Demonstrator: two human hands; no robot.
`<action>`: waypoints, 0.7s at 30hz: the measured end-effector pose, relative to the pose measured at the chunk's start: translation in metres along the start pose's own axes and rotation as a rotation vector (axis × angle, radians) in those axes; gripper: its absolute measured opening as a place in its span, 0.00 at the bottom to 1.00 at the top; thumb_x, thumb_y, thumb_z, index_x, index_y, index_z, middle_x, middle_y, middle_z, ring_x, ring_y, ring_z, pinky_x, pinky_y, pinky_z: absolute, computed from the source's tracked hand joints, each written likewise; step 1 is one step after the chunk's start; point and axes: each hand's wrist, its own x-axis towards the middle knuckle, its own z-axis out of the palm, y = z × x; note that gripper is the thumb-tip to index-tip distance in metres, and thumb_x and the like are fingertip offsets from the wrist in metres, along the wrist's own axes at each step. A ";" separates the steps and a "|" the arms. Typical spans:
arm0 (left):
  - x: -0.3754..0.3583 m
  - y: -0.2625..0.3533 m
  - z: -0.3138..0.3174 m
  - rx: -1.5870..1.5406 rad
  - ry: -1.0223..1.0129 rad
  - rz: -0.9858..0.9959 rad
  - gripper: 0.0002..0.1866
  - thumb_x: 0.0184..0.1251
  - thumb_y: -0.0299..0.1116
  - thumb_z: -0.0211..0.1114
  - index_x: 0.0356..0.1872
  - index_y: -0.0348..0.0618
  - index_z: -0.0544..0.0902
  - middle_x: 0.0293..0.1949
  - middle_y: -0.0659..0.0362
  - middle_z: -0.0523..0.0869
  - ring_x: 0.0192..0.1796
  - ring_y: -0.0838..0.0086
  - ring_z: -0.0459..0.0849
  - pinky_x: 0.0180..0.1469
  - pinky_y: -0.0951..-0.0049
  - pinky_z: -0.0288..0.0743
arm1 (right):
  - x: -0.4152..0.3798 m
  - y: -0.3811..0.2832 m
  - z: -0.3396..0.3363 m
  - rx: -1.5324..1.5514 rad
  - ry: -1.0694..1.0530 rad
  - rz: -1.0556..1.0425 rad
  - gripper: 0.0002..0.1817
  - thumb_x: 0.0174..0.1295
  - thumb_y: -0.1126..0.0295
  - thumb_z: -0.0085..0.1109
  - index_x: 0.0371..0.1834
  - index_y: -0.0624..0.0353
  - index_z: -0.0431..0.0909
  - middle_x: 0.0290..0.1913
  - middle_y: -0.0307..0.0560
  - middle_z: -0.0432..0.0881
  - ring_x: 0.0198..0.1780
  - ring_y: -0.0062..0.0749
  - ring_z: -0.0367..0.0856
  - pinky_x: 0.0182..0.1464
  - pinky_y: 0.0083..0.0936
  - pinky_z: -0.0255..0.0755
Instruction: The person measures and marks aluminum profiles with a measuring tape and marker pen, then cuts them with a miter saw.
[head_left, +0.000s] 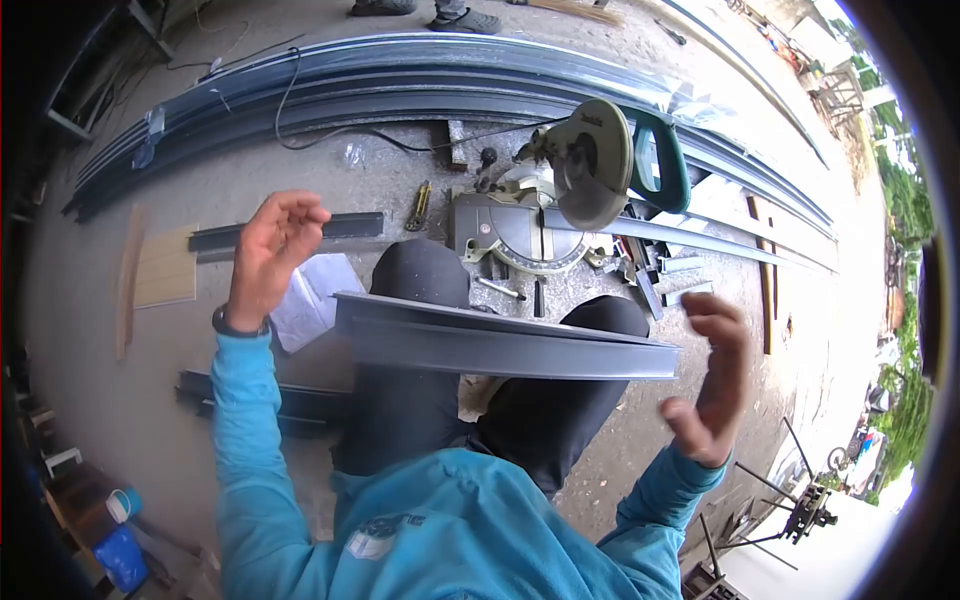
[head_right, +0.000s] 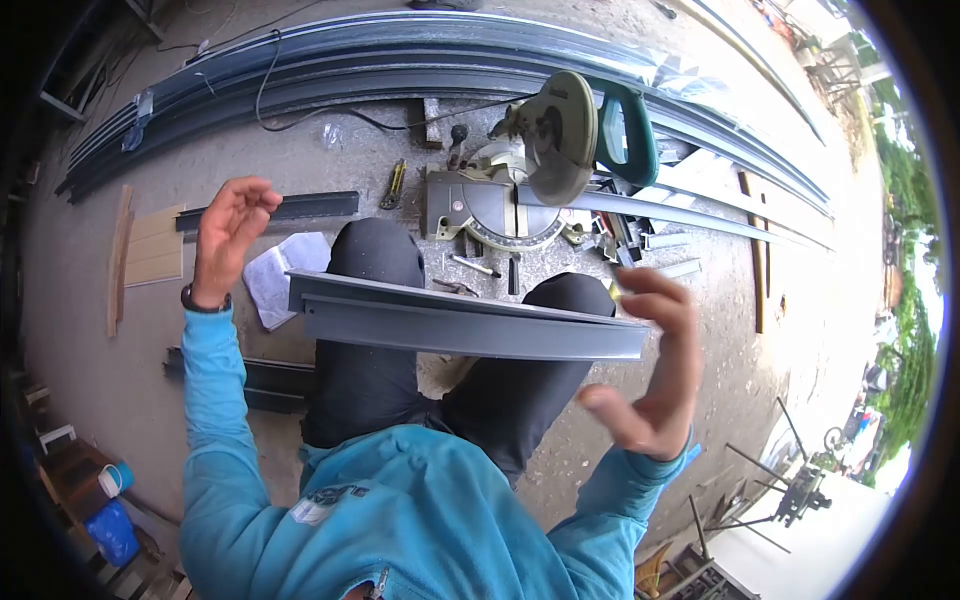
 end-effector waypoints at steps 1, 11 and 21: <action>0.026 -0.034 -0.002 0.048 -0.014 -0.049 0.19 0.75 0.38 0.72 0.58 0.38 0.83 0.49 0.56 0.89 0.52 0.75 0.85 0.56 0.72 0.79 | 0.005 0.001 0.011 -0.056 -0.215 0.021 0.44 0.48 0.47 0.86 0.63 0.64 0.77 0.64 0.63 0.79 0.68 0.55 0.78 0.71 0.47 0.70; 0.083 -0.326 0.087 0.559 -0.486 -0.421 0.19 0.69 0.41 0.75 0.54 0.41 0.85 0.44 0.52 0.92 0.47 0.63 0.91 0.53 0.62 0.83 | 0.044 0.090 -0.009 -0.032 -0.524 0.441 0.28 0.69 0.52 0.71 0.63 0.63 0.80 0.60 0.60 0.83 0.62 0.60 0.83 0.66 0.48 0.75; 0.076 -0.356 0.114 0.802 -0.669 -0.356 0.16 0.69 0.41 0.72 0.50 0.42 0.84 0.45 0.52 0.90 0.49 0.55 0.89 0.52 0.53 0.81 | 0.042 0.372 0.192 -0.577 -1.065 0.106 0.30 0.71 0.69 0.58 0.77 0.58 0.67 0.79 0.58 0.64 0.69 0.54 0.77 0.64 0.51 0.79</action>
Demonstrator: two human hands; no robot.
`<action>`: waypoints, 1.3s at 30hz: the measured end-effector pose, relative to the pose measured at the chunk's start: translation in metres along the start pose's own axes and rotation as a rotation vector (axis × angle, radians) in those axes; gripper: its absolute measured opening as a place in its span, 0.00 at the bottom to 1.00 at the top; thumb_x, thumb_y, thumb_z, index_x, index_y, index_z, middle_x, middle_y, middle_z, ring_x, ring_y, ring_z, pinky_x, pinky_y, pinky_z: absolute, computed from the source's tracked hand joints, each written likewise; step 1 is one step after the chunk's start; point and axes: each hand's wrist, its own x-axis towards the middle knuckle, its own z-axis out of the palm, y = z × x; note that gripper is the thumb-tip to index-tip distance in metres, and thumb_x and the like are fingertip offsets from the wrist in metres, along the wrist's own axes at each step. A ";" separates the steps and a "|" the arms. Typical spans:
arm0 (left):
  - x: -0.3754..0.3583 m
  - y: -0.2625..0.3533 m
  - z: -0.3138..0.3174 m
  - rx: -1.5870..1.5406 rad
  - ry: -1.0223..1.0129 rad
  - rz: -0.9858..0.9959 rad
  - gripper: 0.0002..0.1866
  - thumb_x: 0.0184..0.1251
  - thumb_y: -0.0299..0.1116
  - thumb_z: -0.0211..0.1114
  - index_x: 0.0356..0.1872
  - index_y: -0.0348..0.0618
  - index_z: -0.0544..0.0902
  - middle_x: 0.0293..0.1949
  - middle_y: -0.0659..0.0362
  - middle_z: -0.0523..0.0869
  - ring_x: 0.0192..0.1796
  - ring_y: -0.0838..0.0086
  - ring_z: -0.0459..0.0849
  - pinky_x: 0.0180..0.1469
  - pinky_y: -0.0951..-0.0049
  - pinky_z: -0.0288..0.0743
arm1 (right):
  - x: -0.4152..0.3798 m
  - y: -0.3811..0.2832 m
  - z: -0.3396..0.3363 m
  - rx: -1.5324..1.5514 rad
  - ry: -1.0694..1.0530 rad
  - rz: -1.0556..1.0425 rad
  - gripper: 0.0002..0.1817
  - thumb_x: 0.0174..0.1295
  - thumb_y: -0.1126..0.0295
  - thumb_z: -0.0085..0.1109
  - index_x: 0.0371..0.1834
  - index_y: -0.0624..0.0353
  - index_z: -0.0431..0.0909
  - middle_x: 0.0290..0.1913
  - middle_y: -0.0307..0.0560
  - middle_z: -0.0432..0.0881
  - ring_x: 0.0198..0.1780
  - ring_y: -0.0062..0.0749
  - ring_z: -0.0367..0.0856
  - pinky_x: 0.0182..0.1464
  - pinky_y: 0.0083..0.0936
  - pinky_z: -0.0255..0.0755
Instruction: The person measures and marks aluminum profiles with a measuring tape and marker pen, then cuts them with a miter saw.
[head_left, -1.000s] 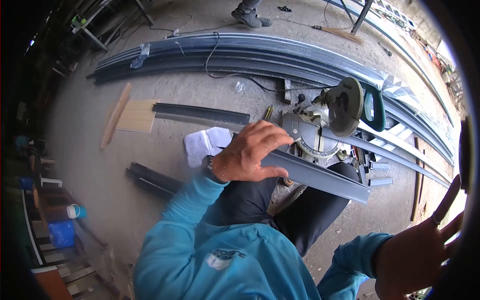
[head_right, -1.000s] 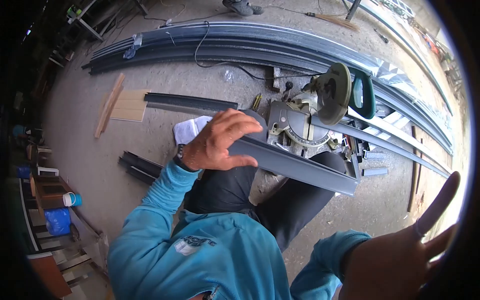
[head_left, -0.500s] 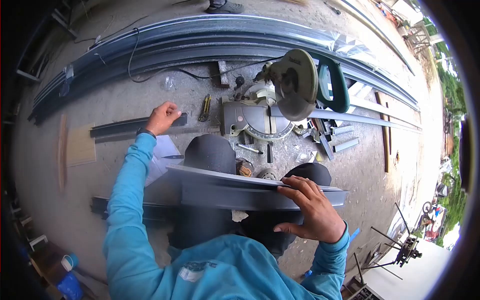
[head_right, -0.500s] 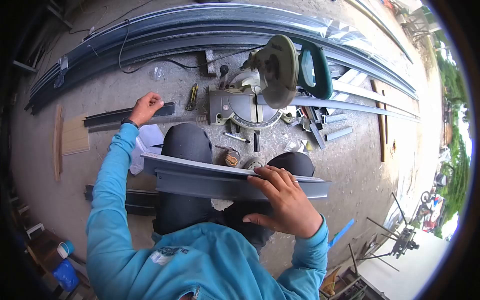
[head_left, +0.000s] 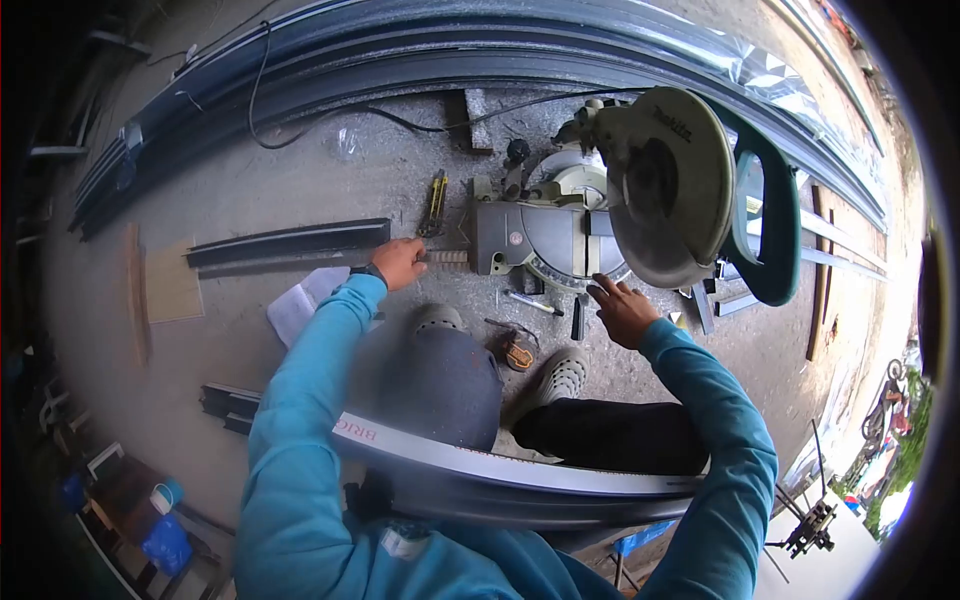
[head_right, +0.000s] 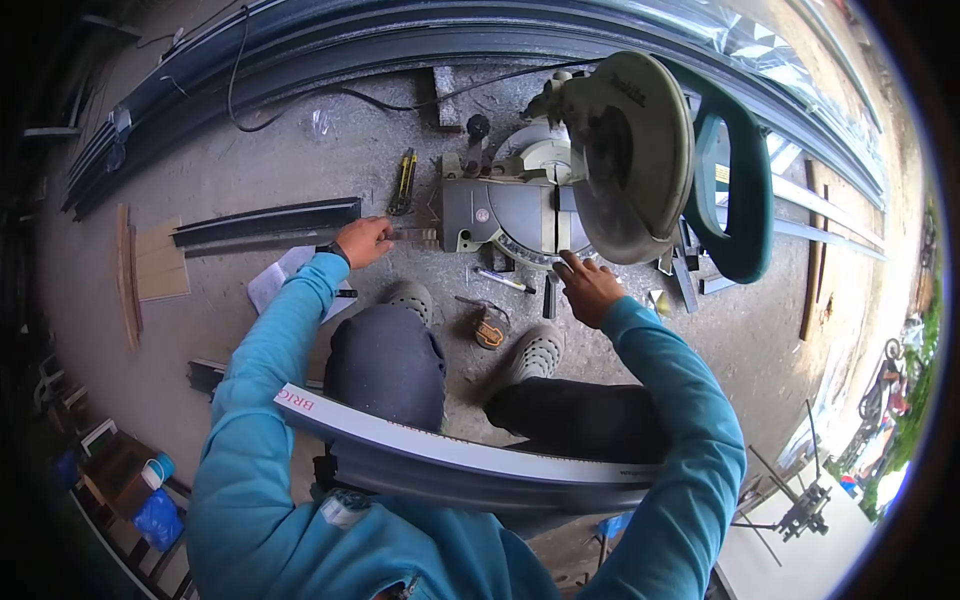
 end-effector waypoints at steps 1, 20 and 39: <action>-0.005 -0.009 0.001 -0.036 0.023 -0.021 0.15 0.69 0.39 0.72 0.50 0.42 0.85 0.45 0.52 0.90 0.49 0.55 0.89 0.51 0.54 0.82 | 0.026 -0.003 0.008 -0.082 0.047 -0.012 0.34 0.67 0.72 0.59 0.79 0.59 0.66 0.82 0.57 0.59 0.68 0.53 0.76 0.63 0.53 0.79; 0.013 0.031 0.063 -0.051 0.236 0.030 0.09 0.68 0.34 0.72 0.44 0.43 0.84 0.42 0.52 0.86 0.46 0.50 0.88 0.50 0.53 0.83 | 0.069 -0.026 0.087 -0.619 -0.113 0.322 0.36 0.76 0.61 0.50 0.86 0.51 0.56 0.74 0.45 0.70 0.52 0.49 0.82 0.45 0.60 0.72; -0.051 0.068 -0.046 -1.339 0.023 -0.036 0.13 0.78 0.28 0.66 0.58 0.37 0.79 0.44 0.57 0.90 0.38 0.78 0.88 0.43 0.73 0.86 | -0.031 -0.114 -0.032 0.201 -0.173 -0.054 0.31 0.73 0.49 0.61 0.72 0.57 0.75 0.69 0.60 0.78 0.66 0.61 0.81 0.69 0.51 0.76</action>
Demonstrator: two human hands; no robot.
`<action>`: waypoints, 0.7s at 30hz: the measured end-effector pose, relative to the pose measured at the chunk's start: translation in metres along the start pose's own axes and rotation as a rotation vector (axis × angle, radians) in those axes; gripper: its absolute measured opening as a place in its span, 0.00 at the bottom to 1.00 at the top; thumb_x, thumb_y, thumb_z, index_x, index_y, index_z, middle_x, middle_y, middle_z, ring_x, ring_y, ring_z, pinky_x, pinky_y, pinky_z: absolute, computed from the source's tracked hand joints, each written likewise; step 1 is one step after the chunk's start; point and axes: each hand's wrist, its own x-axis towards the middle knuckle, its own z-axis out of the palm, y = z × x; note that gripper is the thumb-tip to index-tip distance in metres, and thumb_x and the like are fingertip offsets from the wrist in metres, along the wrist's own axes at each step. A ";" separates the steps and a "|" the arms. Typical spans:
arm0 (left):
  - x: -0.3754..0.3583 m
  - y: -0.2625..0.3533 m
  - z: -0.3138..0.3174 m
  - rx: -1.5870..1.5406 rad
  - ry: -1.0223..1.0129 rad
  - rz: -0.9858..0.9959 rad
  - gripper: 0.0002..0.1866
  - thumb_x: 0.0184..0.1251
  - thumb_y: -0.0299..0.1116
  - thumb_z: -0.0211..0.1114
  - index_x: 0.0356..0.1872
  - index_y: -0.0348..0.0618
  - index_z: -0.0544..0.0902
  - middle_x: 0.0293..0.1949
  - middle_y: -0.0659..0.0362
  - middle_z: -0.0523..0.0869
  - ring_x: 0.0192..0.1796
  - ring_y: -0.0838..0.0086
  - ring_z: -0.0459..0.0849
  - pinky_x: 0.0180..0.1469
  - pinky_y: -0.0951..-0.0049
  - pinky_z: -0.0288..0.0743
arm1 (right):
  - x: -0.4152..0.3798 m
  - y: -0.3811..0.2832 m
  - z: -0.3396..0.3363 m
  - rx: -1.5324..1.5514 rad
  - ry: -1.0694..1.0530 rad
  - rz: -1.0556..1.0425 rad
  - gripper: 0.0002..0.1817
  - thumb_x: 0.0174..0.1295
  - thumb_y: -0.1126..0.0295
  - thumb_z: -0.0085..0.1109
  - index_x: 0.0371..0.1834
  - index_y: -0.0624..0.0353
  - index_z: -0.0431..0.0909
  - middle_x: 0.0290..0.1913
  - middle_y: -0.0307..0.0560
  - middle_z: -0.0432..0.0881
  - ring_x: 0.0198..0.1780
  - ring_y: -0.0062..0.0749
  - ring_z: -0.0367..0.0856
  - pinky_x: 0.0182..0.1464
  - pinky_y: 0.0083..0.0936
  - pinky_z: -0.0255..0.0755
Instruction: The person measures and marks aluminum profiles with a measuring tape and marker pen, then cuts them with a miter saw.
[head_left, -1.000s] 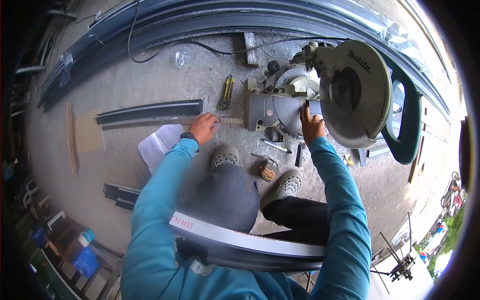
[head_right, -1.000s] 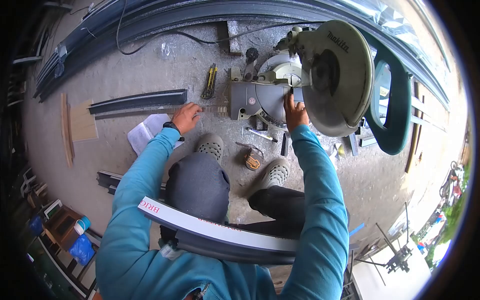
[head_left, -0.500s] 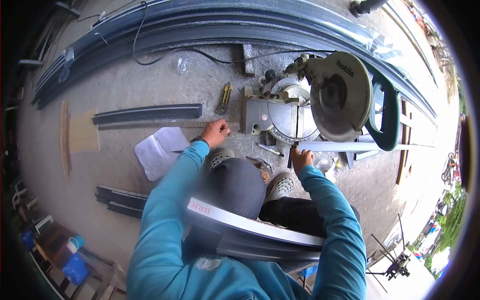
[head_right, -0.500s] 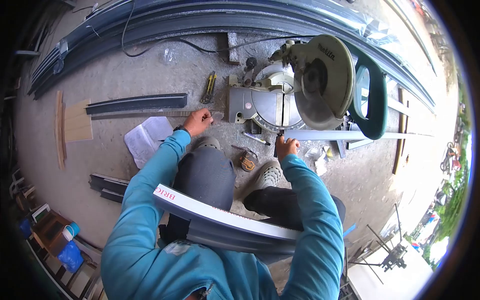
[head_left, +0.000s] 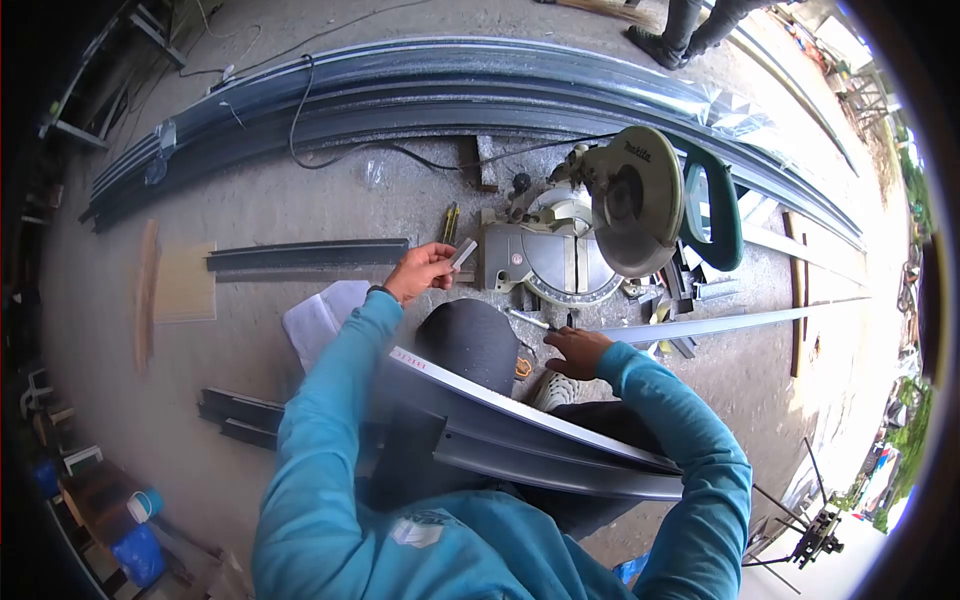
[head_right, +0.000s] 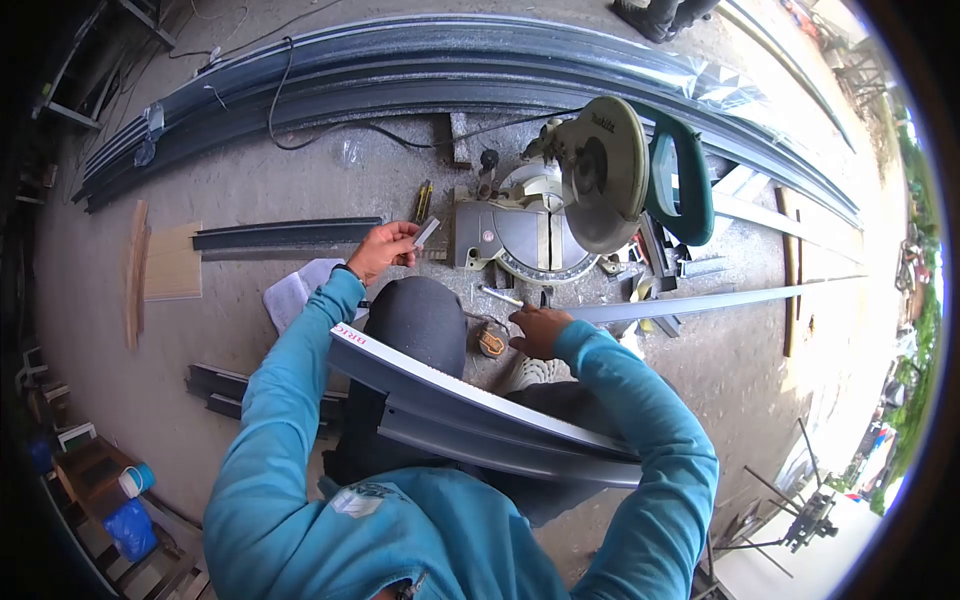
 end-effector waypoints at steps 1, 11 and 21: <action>-0.003 0.009 0.002 -0.043 -0.002 0.023 0.14 0.78 0.30 0.66 0.59 0.38 0.80 0.45 0.57 0.90 0.38 0.77 0.88 0.45 0.72 0.87 | -0.017 -0.010 -0.019 0.023 0.066 0.005 0.31 0.73 0.49 0.61 0.72 0.57 0.75 0.68 0.61 0.79 0.66 0.61 0.81 0.68 0.51 0.76; -0.010 0.028 -0.024 -0.278 0.338 0.227 0.08 0.76 0.26 0.61 0.51 0.46 0.75 0.44 0.52 0.88 0.40 0.70 0.88 0.43 0.62 0.88 | -0.172 -0.080 -0.058 0.365 0.579 -0.148 0.30 0.79 0.53 0.59 0.75 0.62 0.71 0.64 0.64 0.82 0.61 0.54 0.86 0.63 0.44 0.80; 0.064 -0.041 -0.082 -0.224 0.412 0.005 0.05 0.72 0.26 0.59 0.40 0.35 0.82 0.30 0.50 0.85 0.33 0.59 0.87 0.42 0.55 0.89 | -0.213 -0.107 0.006 0.616 0.540 -0.026 0.35 0.80 0.43 0.54 0.76 0.62 0.72 0.65 0.66 0.81 0.64 0.56 0.84 0.67 0.42 0.76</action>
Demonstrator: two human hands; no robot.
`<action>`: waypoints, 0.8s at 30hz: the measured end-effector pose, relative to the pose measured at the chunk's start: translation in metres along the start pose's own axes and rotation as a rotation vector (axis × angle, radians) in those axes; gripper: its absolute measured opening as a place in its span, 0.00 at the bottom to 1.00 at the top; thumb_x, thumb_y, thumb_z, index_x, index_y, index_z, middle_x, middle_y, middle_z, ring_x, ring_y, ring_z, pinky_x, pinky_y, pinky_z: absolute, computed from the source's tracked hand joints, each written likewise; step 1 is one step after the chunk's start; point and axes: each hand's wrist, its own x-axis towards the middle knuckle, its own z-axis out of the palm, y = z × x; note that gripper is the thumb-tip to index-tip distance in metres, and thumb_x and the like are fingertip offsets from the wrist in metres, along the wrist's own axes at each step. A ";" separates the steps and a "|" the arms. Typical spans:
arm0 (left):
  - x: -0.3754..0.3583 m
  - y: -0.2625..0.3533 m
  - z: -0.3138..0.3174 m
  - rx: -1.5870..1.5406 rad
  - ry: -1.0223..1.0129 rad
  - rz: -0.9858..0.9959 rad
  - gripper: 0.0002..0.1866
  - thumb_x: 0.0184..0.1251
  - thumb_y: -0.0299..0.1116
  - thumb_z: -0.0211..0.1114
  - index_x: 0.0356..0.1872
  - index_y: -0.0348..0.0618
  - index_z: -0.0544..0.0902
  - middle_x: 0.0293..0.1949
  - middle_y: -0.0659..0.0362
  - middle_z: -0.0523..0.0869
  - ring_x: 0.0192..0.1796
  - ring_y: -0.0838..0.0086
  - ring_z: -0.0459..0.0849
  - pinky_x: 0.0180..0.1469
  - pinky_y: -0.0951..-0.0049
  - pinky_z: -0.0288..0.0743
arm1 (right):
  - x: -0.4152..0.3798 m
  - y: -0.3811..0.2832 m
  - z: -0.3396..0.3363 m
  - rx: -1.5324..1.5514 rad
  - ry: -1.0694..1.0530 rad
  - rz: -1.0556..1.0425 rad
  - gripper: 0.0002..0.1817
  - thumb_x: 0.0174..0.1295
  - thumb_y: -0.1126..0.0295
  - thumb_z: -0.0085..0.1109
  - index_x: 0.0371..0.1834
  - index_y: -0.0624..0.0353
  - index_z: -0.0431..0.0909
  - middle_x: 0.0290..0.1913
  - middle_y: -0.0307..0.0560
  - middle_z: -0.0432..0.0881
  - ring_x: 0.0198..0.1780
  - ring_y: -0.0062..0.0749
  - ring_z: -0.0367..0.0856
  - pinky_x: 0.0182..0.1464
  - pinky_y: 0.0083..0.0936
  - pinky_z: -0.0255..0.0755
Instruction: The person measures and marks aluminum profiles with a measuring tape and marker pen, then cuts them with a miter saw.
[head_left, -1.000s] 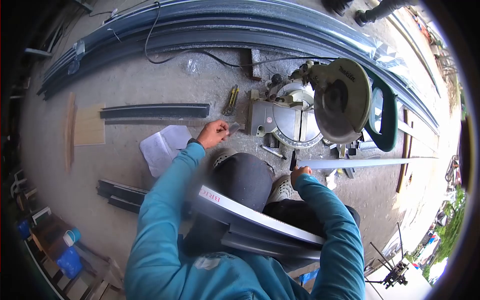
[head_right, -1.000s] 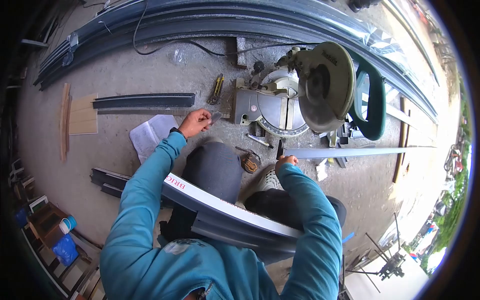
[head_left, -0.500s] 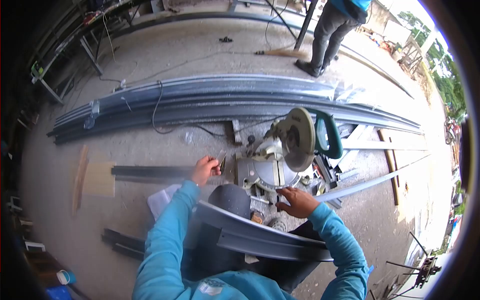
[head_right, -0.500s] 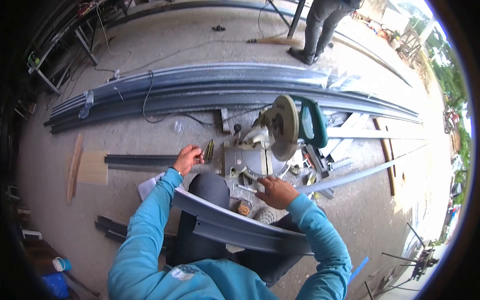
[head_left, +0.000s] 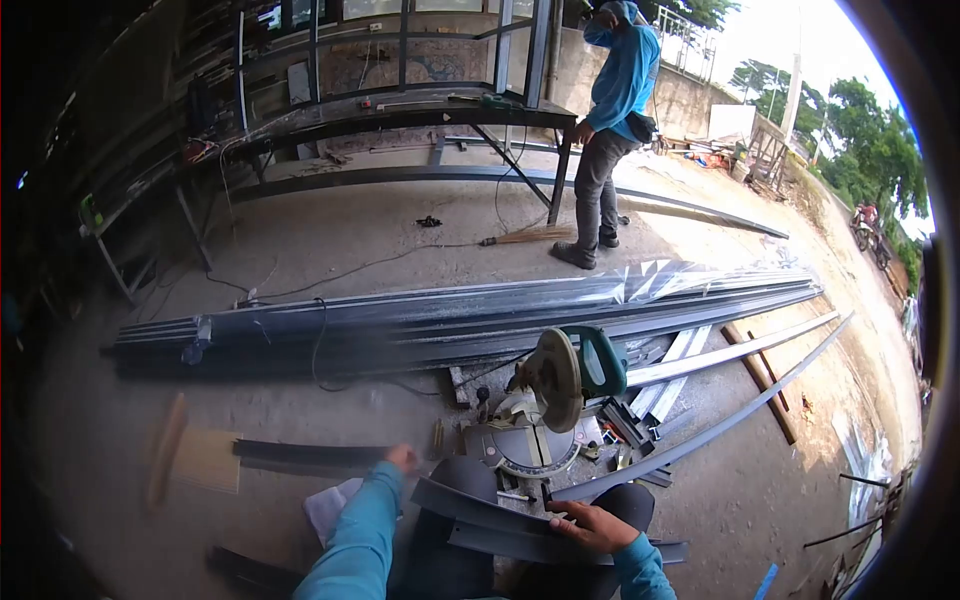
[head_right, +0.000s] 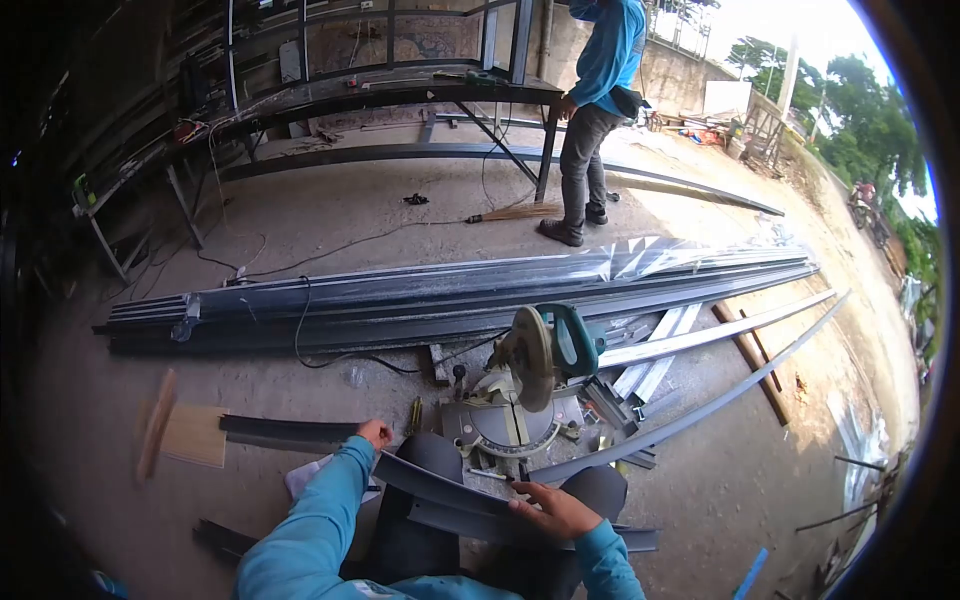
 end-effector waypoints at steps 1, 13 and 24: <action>0.004 0.036 0.033 -0.180 0.053 -0.054 0.06 0.73 0.26 0.58 0.39 0.35 0.81 0.29 0.51 0.85 0.32 0.60 0.87 0.41 0.54 0.90 | -0.002 -0.002 0.002 0.010 -0.004 0.034 0.36 0.80 0.43 0.54 0.76 0.63 0.72 0.66 0.66 0.81 0.65 0.56 0.84 0.67 0.42 0.76; -0.259 0.453 0.286 0.218 -0.591 1.043 0.19 0.81 0.41 0.65 0.66 0.47 0.78 0.60 0.59 0.85 0.58 0.72 0.85 0.56 0.68 0.81 | 0.008 -0.002 0.008 0.048 0.055 0.041 0.40 0.77 0.40 0.56 0.77 0.64 0.71 0.68 0.66 0.80 0.69 0.54 0.81 0.71 0.41 0.74; -0.268 0.189 0.094 0.551 -0.481 0.629 0.16 0.78 0.31 0.68 0.61 0.41 0.82 0.52 0.59 0.90 0.49 0.75 0.90 0.50 0.74 0.83 | -0.001 -0.013 0.014 -0.033 0.119 -0.008 0.37 0.77 0.39 0.55 0.75 0.60 0.74 0.64 0.65 0.83 0.66 0.56 0.83 0.67 0.44 0.76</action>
